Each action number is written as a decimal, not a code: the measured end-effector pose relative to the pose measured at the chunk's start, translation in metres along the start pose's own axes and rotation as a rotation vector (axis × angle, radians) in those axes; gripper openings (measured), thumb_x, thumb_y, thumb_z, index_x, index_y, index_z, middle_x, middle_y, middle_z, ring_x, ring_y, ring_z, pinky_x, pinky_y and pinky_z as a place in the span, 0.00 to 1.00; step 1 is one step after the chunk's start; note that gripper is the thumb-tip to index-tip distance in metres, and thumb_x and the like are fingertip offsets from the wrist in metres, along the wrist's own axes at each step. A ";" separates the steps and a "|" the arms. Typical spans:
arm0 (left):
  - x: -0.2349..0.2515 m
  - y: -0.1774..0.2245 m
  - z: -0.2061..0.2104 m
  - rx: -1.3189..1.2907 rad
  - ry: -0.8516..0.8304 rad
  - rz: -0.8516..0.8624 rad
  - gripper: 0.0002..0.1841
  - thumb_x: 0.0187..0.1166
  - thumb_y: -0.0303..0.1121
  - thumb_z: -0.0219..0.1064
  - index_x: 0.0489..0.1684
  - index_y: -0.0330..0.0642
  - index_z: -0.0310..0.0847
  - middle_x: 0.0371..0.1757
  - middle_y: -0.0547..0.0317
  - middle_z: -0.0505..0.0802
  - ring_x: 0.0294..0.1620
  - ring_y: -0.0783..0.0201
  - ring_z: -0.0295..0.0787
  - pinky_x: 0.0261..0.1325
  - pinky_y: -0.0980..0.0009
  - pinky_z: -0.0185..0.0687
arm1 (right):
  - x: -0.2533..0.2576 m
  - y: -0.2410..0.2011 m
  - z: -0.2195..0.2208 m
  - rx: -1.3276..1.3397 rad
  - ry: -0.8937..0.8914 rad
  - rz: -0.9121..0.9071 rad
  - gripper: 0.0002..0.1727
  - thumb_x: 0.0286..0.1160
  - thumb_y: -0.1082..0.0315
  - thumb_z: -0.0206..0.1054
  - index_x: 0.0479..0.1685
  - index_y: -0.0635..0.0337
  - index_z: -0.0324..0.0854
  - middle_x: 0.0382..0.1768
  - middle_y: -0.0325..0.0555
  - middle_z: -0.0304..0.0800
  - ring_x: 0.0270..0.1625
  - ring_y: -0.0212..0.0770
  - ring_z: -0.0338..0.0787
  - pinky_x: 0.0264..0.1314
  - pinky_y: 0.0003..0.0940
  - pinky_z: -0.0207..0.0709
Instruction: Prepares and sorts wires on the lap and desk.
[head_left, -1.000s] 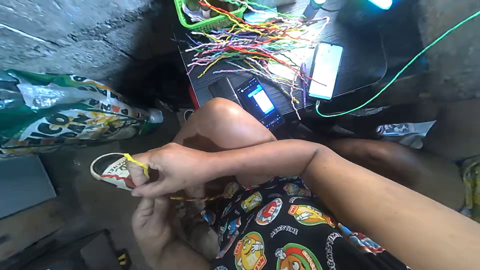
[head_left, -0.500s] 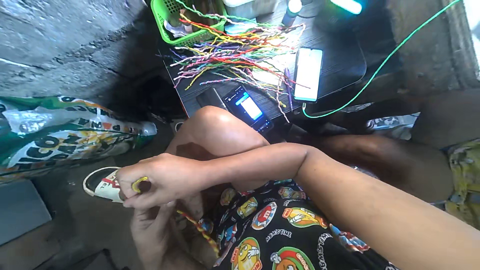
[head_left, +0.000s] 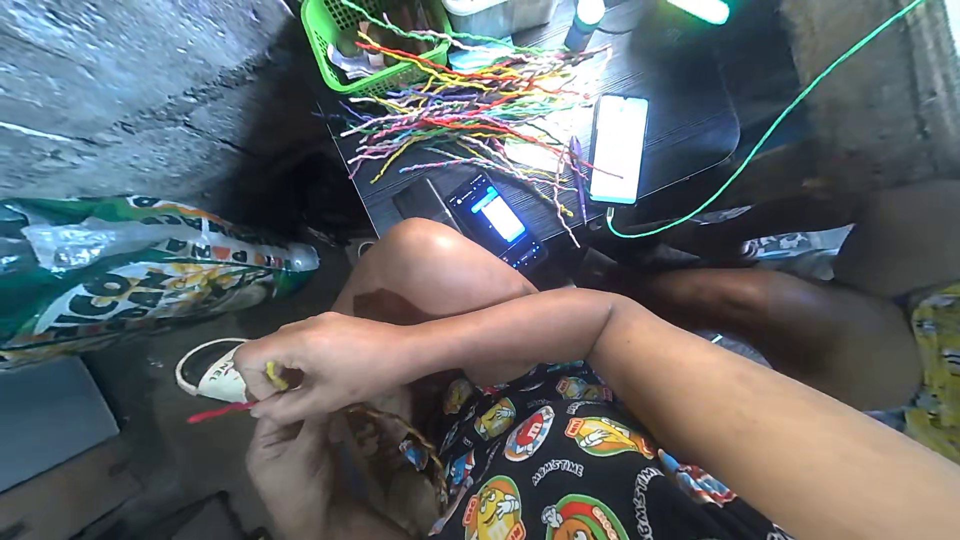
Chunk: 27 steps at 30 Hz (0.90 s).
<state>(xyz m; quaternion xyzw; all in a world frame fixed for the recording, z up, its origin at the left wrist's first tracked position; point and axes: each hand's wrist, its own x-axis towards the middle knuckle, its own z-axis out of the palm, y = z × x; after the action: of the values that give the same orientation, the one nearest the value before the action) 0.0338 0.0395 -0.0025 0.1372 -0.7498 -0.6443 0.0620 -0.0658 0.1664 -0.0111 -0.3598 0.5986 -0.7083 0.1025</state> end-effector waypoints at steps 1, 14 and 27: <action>-0.001 0.001 0.001 0.018 0.011 -0.002 0.13 0.70 0.17 0.65 0.38 0.51 0.83 0.36 0.82 0.94 0.41 0.84 0.90 0.49 0.83 0.87 | 0.000 -0.001 0.000 -0.011 -0.001 0.000 0.06 0.71 0.76 0.72 0.38 0.73 0.85 0.30 0.54 0.86 0.36 0.41 0.85 0.39 0.33 0.77; -0.007 0.002 -0.009 0.026 -0.087 0.057 0.11 0.82 0.27 0.61 0.41 0.54 0.90 0.38 0.84 0.95 0.40 0.85 0.90 0.46 0.84 0.86 | -0.002 -0.008 -0.003 -0.024 -0.029 -0.028 0.05 0.70 0.78 0.72 0.36 0.75 0.85 0.30 0.56 0.86 0.36 0.42 0.86 0.39 0.33 0.78; -0.008 -0.004 -0.016 -0.010 -0.104 0.095 0.07 0.83 0.43 0.66 0.47 0.57 0.88 0.42 0.85 0.94 0.44 0.84 0.89 0.51 0.84 0.85 | -0.001 -0.005 -0.003 -0.040 -0.001 -0.024 0.05 0.71 0.78 0.71 0.36 0.74 0.85 0.32 0.56 0.88 0.37 0.41 0.88 0.40 0.33 0.80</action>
<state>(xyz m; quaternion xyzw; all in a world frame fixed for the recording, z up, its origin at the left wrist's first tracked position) 0.0466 0.0262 -0.0031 0.0678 -0.7544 -0.6506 0.0542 -0.0651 0.1705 -0.0066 -0.3693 0.6082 -0.6973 0.0869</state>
